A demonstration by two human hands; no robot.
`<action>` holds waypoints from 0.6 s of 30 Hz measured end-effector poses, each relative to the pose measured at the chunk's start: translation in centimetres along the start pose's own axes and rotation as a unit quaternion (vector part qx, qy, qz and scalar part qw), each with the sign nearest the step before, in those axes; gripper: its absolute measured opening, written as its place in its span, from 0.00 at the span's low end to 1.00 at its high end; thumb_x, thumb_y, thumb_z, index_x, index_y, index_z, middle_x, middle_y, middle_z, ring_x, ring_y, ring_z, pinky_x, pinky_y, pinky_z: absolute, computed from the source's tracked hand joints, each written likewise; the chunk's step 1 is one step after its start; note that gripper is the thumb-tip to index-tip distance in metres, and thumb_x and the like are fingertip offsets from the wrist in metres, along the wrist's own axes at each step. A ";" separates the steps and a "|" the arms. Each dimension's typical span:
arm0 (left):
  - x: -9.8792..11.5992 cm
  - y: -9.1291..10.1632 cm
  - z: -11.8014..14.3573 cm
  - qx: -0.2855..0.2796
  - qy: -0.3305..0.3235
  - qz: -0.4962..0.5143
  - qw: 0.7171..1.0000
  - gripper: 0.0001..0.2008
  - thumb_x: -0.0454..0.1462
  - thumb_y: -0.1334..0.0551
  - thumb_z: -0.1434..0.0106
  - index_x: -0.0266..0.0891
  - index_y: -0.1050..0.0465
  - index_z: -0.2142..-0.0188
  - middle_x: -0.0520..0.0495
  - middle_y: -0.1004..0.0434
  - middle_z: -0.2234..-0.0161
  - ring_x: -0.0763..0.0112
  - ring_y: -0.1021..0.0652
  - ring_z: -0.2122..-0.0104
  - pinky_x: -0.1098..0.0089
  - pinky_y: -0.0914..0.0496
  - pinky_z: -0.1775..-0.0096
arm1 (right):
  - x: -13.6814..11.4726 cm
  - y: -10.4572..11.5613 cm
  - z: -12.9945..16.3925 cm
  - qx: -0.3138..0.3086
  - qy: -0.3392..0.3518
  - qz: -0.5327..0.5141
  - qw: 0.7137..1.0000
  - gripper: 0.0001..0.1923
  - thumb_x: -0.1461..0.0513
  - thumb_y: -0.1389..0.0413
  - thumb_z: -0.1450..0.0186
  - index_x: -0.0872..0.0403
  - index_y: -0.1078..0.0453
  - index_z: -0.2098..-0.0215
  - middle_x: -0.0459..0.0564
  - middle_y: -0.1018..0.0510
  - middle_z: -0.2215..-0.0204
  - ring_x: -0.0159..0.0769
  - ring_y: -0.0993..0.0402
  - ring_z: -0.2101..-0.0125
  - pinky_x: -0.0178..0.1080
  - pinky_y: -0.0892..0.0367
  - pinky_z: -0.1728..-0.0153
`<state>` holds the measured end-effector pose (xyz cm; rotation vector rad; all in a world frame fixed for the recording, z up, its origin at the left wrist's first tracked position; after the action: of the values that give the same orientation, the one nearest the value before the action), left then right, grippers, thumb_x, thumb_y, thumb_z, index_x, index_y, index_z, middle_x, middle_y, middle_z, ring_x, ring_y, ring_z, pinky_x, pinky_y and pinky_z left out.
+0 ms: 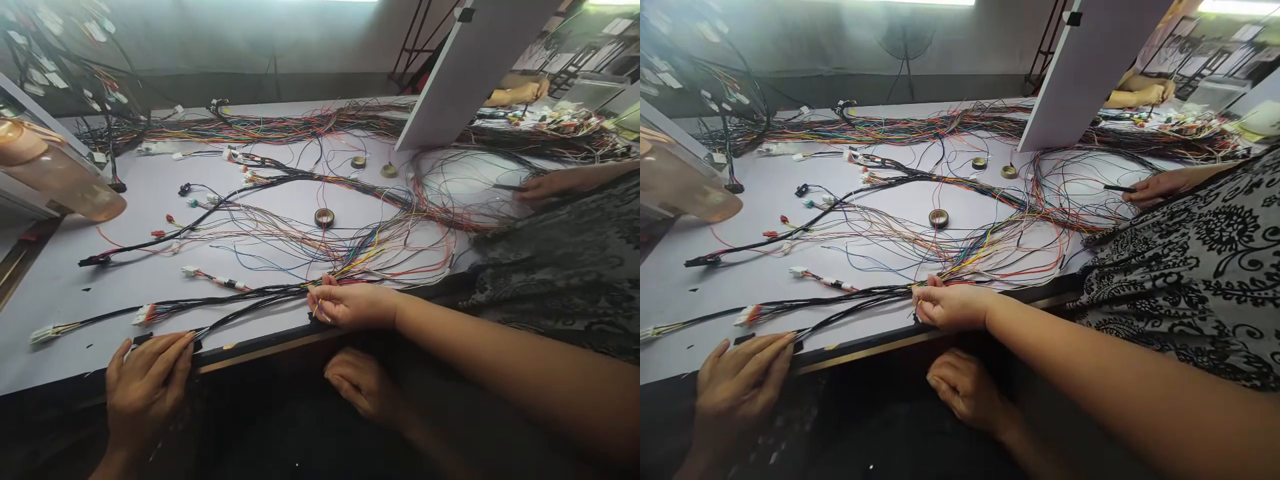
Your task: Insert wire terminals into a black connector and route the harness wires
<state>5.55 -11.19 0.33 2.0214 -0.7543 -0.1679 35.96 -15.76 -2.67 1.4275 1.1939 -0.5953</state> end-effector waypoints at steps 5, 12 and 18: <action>-0.1 0.0 0.0 -0.001 -0.002 0.002 1.000 0.12 0.32 0.36 0.41 0.45 0.26 0.58 0.46 0.21 0.59 0.60 0.22 0.58 0.48 0.42 0.41 | 1.4 1.6 -4.9 -0.088 -0.102 -0.259 0.956 0.18 0.78 0.53 0.41 0.55 0.28 0.75 0.43 0.25 0.73 0.26 0.25 0.58 0.45 0.39 0.42; 1.2 0.2 -0.7 0.005 -0.003 0.016 1.000 0.15 0.31 0.35 0.42 0.45 0.26 0.55 0.45 0.21 0.59 0.60 0.23 0.58 0.49 0.43 0.42 | 2.3 0.7 -4.1 -0.033 -0.314 -0.489 0.813 0.25 0.86 0.60 0.46 0.58 0.30 0.80 0.39 0.27 0.77 0.16 0.25 0.66 0.27 0.35 0.49; 8.3 -1.6 -4.9 0.026 -0.084 0.094 0.992 0.16 0.30 0.34 0.43 0.45 0.27 0.55 0.49 0.21 0.63 0.65 0.25 0.63 0.61 0.36 0.56 | -0.3 -2.7 -1.5 0.010 -0.522 -0.851 0.061 0.25 0.82 0.63 0.40 0.55 0.32 0.78 0.39 0.29 0.79 0.16 0.27 0.72 0.26 0.29 0.56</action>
<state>14.85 -11.75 3.19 1.9904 -1.0592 -0.2126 33.00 -14.80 -3.19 -1.5571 0.7537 -2.4331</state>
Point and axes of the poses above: each hand's wrist, its own z-axis away from the middle knuckle, its own y-axis out of the back of the hand, x = y × z, the point moved 7 cm from there along -z, towards the middle knuckle
